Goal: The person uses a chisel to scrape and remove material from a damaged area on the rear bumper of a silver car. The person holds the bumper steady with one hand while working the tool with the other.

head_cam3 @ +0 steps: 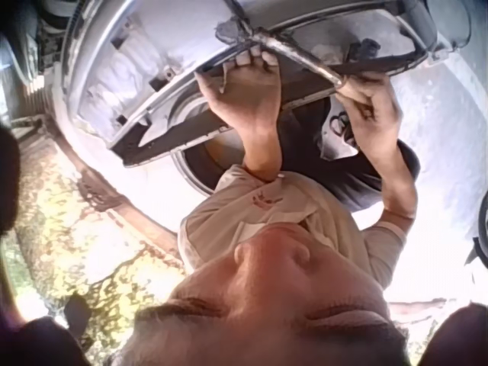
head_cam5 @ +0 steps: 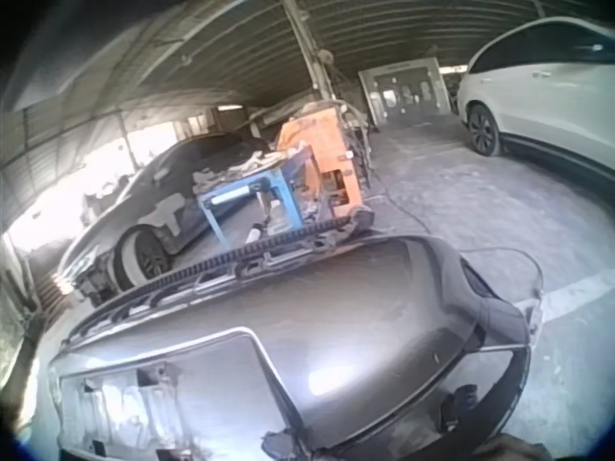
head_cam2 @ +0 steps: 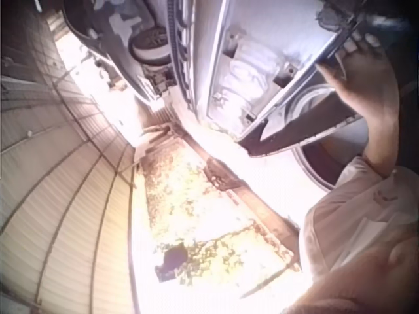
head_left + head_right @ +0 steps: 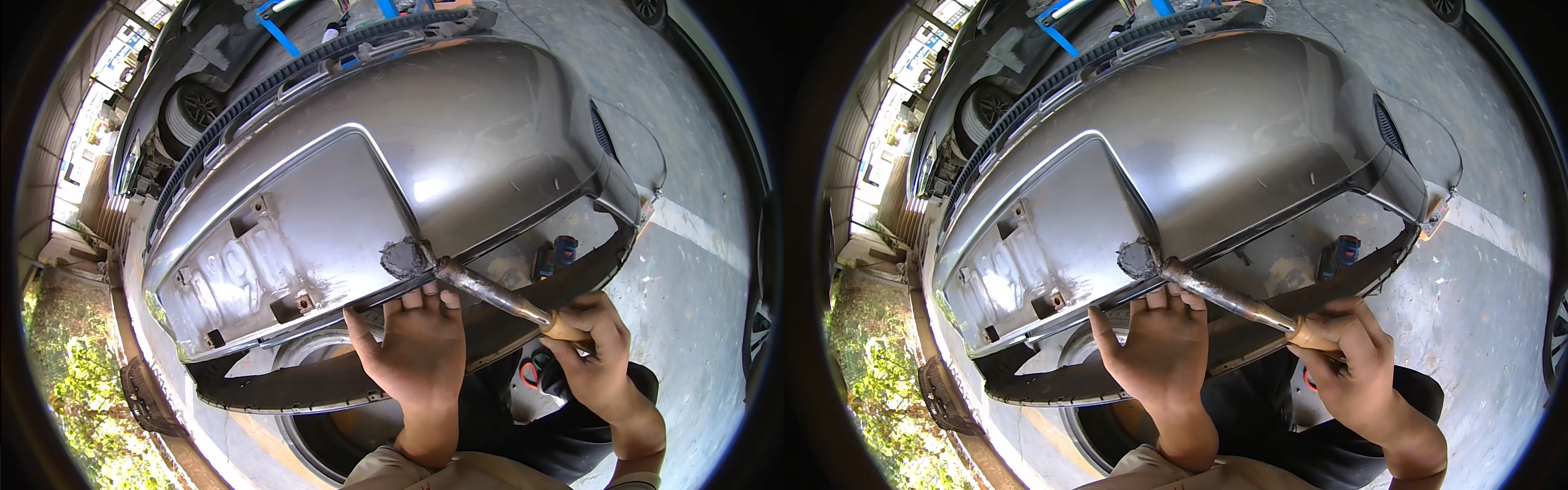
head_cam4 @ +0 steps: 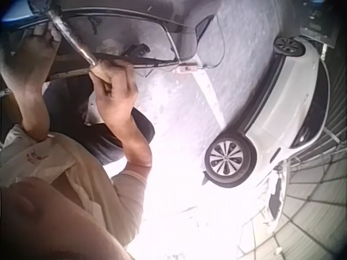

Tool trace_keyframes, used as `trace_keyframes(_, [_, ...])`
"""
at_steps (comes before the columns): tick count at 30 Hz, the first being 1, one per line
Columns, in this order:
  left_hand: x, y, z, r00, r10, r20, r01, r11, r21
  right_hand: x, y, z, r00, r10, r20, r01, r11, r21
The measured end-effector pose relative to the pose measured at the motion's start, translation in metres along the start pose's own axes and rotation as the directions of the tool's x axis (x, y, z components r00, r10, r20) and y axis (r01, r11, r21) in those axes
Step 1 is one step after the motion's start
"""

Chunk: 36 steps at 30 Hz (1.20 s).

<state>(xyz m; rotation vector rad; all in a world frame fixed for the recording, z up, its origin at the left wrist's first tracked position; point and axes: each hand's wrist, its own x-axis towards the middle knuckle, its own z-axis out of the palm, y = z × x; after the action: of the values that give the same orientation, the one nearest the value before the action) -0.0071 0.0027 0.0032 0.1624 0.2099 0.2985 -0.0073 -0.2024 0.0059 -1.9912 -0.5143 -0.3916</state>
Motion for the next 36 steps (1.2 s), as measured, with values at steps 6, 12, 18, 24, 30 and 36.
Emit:
trace_keyframes(6, [0.0,0.001,-0.002,0.999,-0.009,0.034,0.009,1.0,-0.007,0.001,-0.002,-0.001,0.999,0.006,0.039,-0.005,1.0,-0.02])
trace_keyframes(12, [0.0,0.0,0.0,1.0,-0.001,-0.002,0.001,1.0,0.004,-0.003,-0.003,-0.001,0.998,0.025,0.055,-0.024,0.999,-0.024])
trace_keyframes(18, [0.0,0.003,-0.005,0.999,-0.023,0.037,0.025,0.998,-0.059,-0.007,-0.002,-0.003,0.997,0.027,0.072,-0.026,1.0,-0.014])
trace_keyframes(24, [0.0,0.003,-0.006,0.999,-0.031,0.034,0.034,0.997,-0.071,-0.012,-0.002,-0.011,0.984,0.129,0.126,-0.145,0.981,0.131])
trace_keyframes(30, [-0.001,0.002,0.0,1.0,-0.014,0.008,0.014,0.997,-0.072,-0.002,-0.011,-0.028,0.825,0.355,0.44,-0.471,0.862,0.186])
trace_keyframes(36, [-0.001,0.002,-0.001,1.0,-0.02,0.002,0.02,0.993,-0.114,-0.01,-0.002,-0.023,0.891,0.3,0.342,-0.348,0.933,0.089])
